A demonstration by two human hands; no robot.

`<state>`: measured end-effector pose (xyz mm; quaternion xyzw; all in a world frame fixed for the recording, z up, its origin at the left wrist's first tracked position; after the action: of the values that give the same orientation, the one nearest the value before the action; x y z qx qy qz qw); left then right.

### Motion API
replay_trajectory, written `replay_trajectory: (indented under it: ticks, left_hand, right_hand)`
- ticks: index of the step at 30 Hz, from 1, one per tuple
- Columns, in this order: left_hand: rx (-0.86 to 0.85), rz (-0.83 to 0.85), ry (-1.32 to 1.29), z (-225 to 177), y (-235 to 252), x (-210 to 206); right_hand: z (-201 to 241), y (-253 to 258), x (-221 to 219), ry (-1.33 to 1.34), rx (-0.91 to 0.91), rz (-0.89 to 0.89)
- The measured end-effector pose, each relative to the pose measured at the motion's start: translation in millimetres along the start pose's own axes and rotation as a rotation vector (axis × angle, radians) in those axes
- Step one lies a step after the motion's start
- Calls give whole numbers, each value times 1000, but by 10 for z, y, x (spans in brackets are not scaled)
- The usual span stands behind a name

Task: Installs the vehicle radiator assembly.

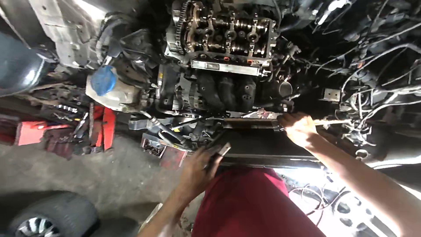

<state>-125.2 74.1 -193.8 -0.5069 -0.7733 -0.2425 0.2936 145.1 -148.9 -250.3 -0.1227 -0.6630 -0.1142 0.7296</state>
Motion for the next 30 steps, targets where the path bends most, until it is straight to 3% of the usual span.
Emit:
replay_trajectory:
  ticks: [3, 7, 13, 20, 23, 27, 30]
  left_hand:
    - [-170, 203, 25, -143, 368, -296]
    - [-147, 297, -36, -213, 572, -426]
    - [-123, 252, -91, -292, 186, -443]
    - [-157, 283, -107, -361, -253, -542]
    - [-185, 177, -114, -341, -245, -524]
    - [-338, 1, 60, -253, 68, -494]
    - [-431, 105, 159, -189, 421, -632]
  right_hand:
    - [-49, -85, -13, 13, -18, -59]
    - [-143, -107, 151, 62, -190, 91]
    - [-216, -129, 221, 92, -192, 127]
    - [-161, 59, 328, 9, -255, 321]
    - [-66, 146, 340, -27, -237, 423]
    - [-18, 135, 165, -48, -102, 270]
    - [46, 145, 57, -34, -59, 202]
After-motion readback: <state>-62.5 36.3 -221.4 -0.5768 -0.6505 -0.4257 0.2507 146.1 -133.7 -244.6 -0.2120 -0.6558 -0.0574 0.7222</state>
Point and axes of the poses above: each hand's wrist, its own y-axis towards the middle knuckle, its own x-axis out of the back of the hand, z = x × y, the point moved 1 cm from there along y, towards the middle knuckle, and after that the axes turned 2 degrees about -y, right-handed, at the moved point
